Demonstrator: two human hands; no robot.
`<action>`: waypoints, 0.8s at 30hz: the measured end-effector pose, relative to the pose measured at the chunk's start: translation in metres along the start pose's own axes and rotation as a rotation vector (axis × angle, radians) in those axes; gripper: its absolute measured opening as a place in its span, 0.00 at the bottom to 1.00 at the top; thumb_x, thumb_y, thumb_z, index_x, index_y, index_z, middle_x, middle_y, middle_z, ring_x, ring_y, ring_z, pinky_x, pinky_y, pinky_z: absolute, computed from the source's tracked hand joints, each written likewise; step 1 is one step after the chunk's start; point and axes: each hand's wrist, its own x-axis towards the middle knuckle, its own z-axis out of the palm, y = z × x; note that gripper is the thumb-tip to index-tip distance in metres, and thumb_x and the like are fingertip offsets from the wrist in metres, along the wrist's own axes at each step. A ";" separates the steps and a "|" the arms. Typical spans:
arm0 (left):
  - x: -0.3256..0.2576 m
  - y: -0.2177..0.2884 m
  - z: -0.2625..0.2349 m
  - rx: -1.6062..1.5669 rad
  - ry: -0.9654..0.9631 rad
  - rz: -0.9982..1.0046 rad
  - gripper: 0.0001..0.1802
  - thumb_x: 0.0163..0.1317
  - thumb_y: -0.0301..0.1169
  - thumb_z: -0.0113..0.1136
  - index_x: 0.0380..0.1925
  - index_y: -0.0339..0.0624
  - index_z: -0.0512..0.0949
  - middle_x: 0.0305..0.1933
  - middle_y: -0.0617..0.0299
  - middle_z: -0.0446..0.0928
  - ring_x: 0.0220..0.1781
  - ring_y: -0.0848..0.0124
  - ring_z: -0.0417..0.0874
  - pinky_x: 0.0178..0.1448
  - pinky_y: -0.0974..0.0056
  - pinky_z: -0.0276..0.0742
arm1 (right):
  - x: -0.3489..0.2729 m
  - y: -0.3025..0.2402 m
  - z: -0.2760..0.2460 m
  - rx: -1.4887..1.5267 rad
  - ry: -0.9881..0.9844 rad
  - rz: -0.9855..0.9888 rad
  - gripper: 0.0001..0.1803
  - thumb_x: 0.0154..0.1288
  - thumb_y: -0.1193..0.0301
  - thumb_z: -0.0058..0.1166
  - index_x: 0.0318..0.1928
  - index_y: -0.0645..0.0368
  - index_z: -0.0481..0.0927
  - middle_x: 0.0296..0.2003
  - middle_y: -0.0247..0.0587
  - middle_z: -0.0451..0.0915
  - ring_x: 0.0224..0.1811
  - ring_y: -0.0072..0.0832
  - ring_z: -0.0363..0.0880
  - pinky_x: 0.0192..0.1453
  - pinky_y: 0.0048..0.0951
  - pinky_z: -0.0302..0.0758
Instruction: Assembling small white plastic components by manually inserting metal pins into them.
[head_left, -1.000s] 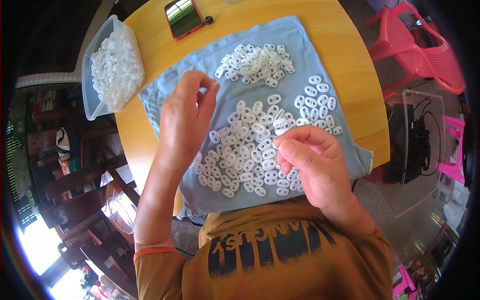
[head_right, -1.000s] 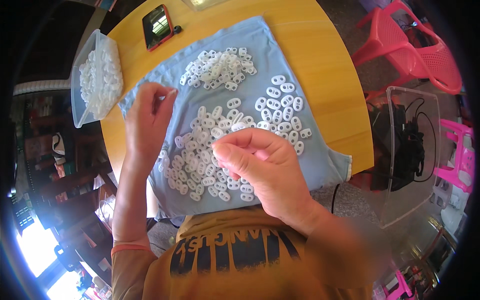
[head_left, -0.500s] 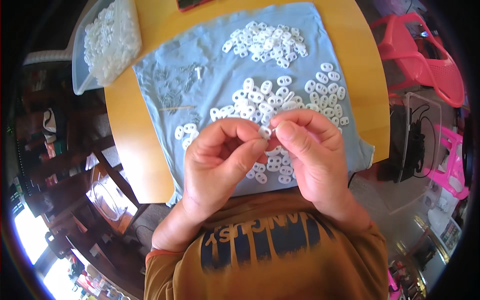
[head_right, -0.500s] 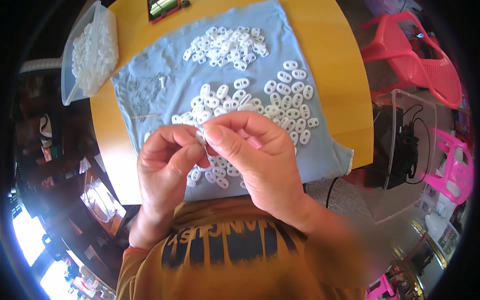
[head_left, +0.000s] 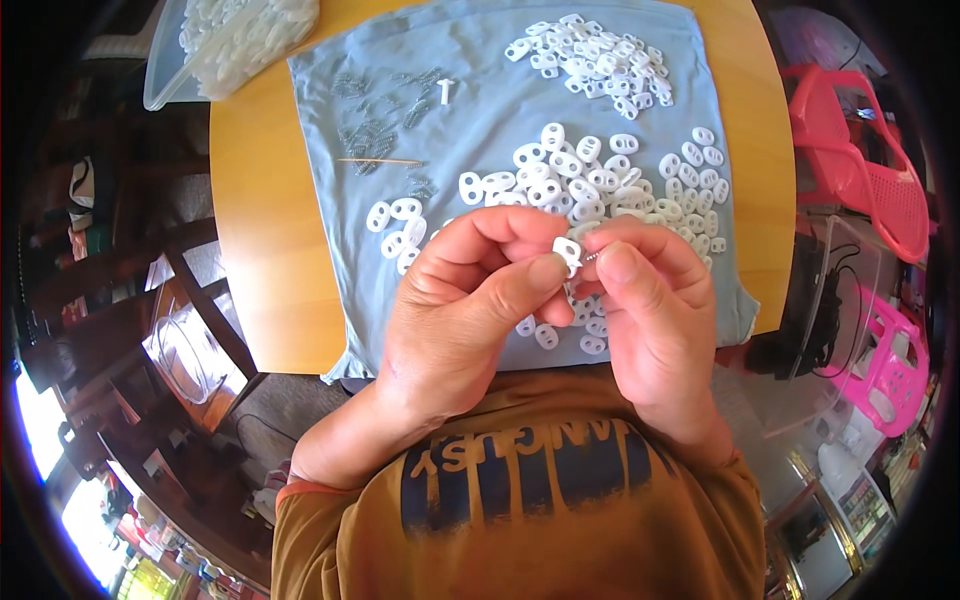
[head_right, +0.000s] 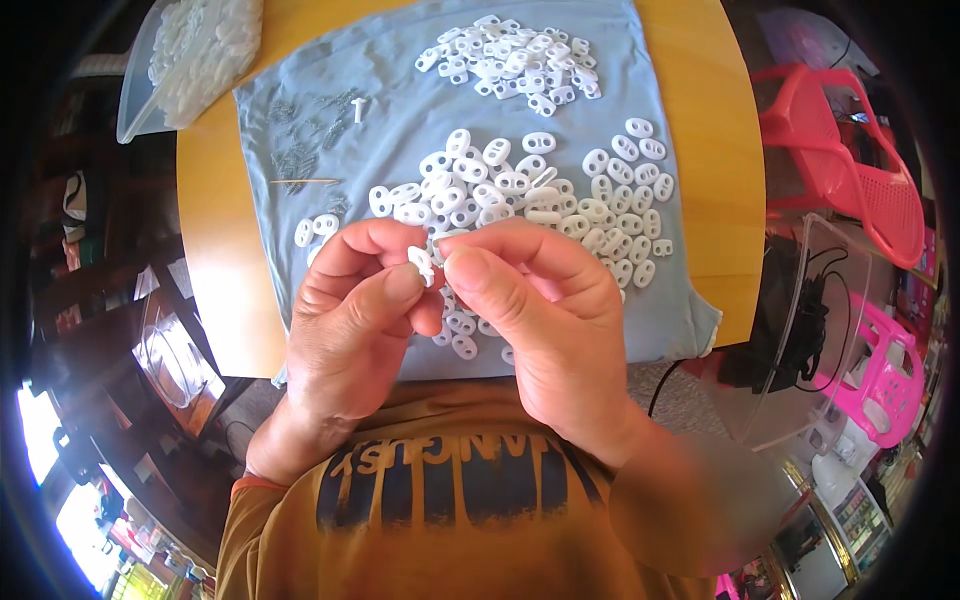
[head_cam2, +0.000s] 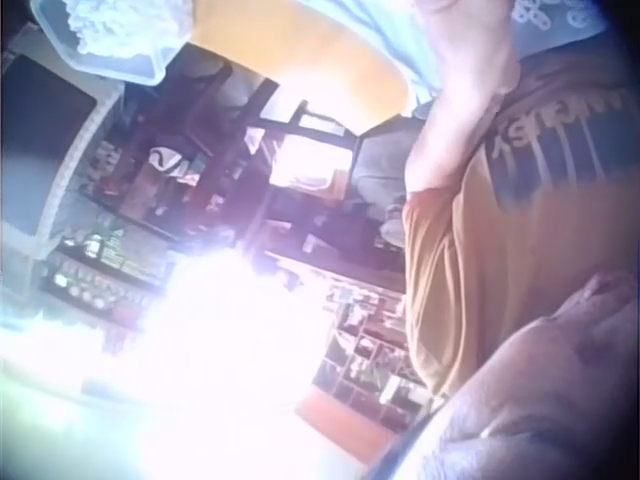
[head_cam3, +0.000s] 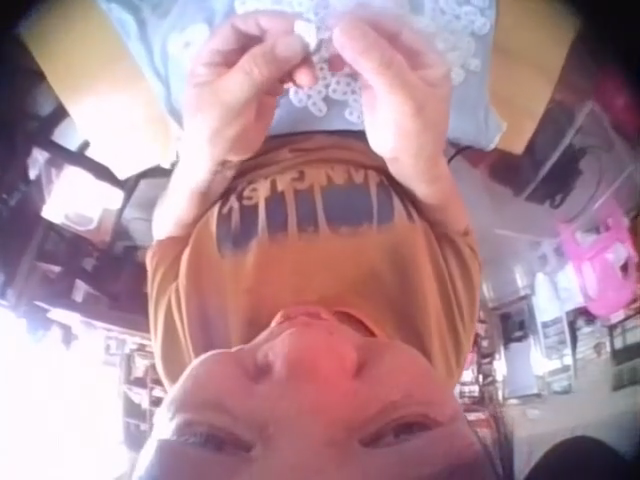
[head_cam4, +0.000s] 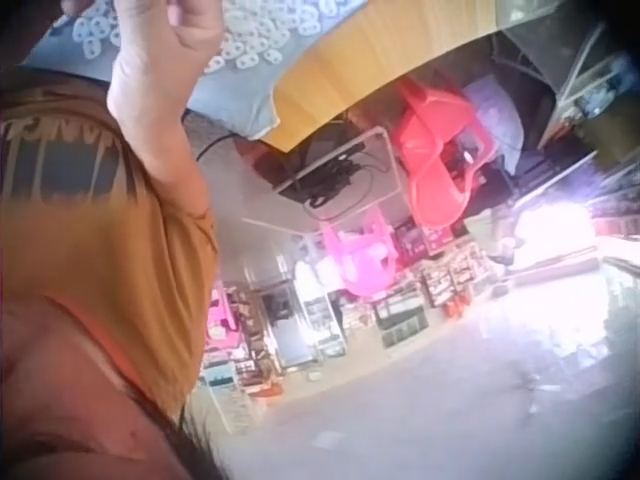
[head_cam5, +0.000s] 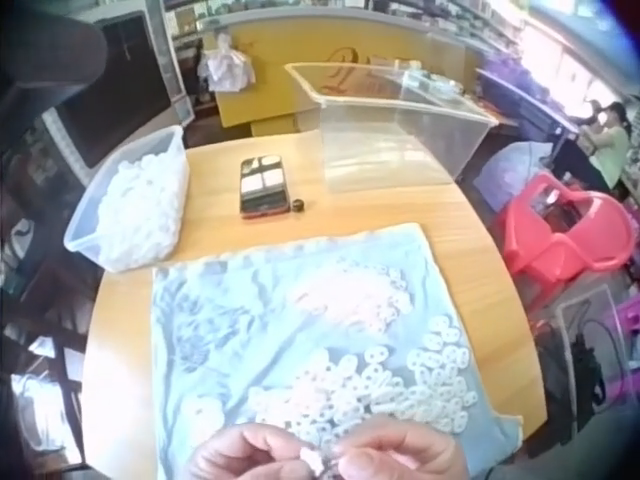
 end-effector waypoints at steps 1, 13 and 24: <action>-0.001 -0.001 0.001 -0.017 0.011 0.021 0.13 0.61 0.22 0.55 0.47 0.34 0.74 0.35 0.61 0.77 0.33 0.75 0.78 0.41 0.72 0.75 | 0.000 0.001 0.002 0.004 0.007 -0.012 0.07 0.62 0.74 0.55 0.39 0.63 0.79 0.34 0.34 0.79 0.35 0.18 0.74 0.41 0.20 0.71; -0.004 -0.002 0.003 0.109 0.023 0.163 0.10 0.60 0.21 0.54 0.42 0.35 0.73 0.34 0.58 0.77 0.29 0.72 0.78 0.36 0.70 0.75 | 0.001 0.003 0.009 0.021 -0.057 -0.016 0.07 0.63 0.74 0.54 0.38 0.65 0.79 0.31 0.35 0.78 0.32 0.21 0.74 0.40 0.21 0.71; -0.002 -0.003 0.001 0.121 0.018 0.198 0.09 0.59 0.20 0.53 0.40 0.34 0.72 0.33 0.58 0.77 0.28 0.71 0.78 0.35 0.69 0.75 | 0.002 0.004 0.008 -0.007 -0.031 -0.024 0.06 0.62 0.75 0.54 0.38 0.64 0.80 0.33 0.35 0.79 0.34 0.18 0.73 0.41 0.19 0.70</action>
